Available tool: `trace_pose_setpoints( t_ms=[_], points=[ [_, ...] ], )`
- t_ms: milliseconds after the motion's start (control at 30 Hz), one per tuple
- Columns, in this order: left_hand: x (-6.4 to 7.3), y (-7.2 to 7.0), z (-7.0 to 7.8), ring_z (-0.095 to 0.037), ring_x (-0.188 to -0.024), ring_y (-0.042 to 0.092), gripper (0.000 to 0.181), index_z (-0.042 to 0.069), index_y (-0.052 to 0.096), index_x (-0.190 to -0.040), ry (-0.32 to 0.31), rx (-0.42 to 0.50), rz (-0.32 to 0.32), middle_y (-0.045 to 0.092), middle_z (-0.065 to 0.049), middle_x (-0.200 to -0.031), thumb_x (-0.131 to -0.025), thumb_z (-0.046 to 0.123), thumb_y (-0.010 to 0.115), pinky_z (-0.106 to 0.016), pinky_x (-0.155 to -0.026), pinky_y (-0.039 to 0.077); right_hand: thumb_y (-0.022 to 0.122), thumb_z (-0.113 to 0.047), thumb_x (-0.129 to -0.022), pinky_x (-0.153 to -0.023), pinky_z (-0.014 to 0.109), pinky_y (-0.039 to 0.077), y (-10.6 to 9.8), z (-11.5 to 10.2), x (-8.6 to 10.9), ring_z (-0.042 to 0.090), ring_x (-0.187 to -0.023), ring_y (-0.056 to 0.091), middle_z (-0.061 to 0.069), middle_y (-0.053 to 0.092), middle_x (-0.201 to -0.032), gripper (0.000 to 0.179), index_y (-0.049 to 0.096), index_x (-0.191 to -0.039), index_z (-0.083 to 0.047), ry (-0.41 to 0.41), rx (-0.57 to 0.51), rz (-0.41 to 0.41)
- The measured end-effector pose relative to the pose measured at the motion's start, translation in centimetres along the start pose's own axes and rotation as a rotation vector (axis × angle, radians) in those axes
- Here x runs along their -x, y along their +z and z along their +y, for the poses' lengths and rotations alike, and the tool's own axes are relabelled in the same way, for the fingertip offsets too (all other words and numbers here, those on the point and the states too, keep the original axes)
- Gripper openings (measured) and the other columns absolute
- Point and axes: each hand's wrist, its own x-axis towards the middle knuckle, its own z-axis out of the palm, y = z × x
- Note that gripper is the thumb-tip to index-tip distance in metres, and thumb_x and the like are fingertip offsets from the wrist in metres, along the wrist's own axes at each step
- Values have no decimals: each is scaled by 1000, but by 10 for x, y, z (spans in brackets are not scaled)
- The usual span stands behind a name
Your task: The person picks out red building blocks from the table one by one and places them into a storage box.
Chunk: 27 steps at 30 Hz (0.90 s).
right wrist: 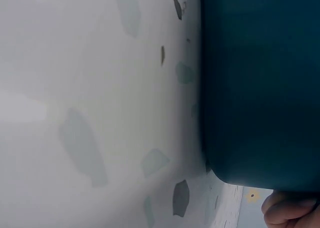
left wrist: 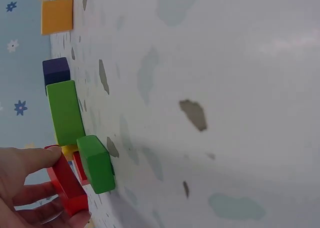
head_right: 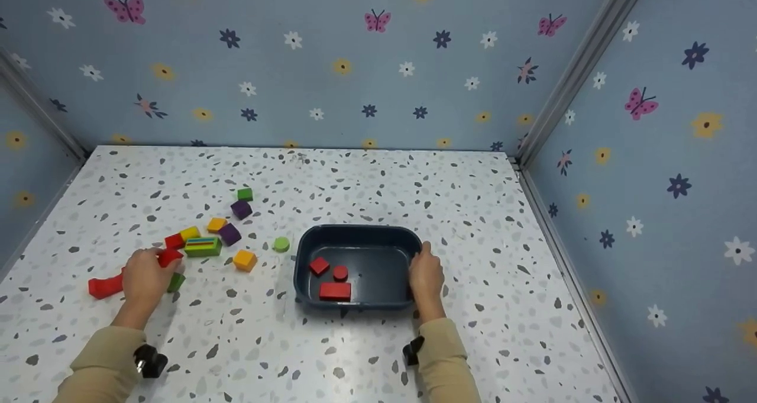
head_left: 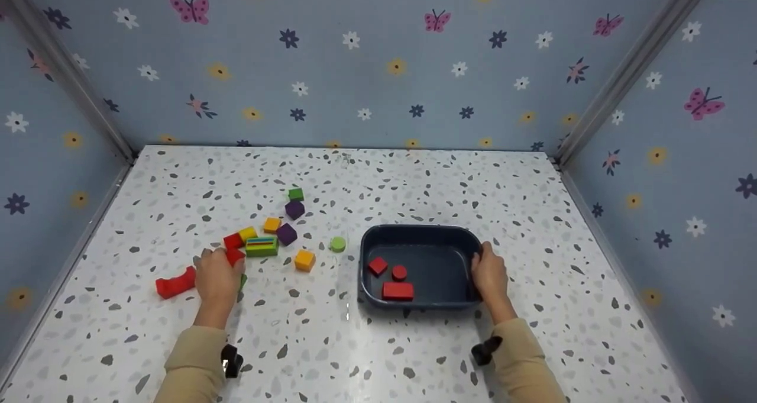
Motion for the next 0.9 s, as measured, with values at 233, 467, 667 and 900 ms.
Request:
trace_pose_setpoints(
  t_ms=[233,467,667,900],
  points=[
    [8,2,6,-40,-99,43,47,-14,45,-118,20,49,37,45,-29,-108,-84,15,60,-49,-86,41,44,-11,-90,-59,43,47,0,0,2,34,-76,60,25,59,-93,21,47,-107,2,-4,-11,-1],
    [19,1,19,-38,-99,46,43,-11,49,-115,45,149,98,47,-27,-107,-83,13,62,-47,-87,40,43,-11,-90,-63,45,47,-1,-1,0,36,-81,59,26,58,-96,23,47,-109,2,5,-12,-12],
    [26,2,34,-39,-98,49,40,-12,53,-110,93,202,141,49,-27,-105,-80,13,65,-48,-88,39,43,-11,-90,-63,46,46,0,0,-1,38,-81,59,26,58,-96,23,47,-109,2,17,-9,-22],
    [36,2,56,-37,-101,46,44,-8,52,-115,87,232,79,48,-25,-110,-81,16,65,-48,-90,38,43,-12,-91,-66,47,46,-1,0,-1,38,-84,58,26,58,-98,24,46,-110,1,26,-10,-25]
  ],
)
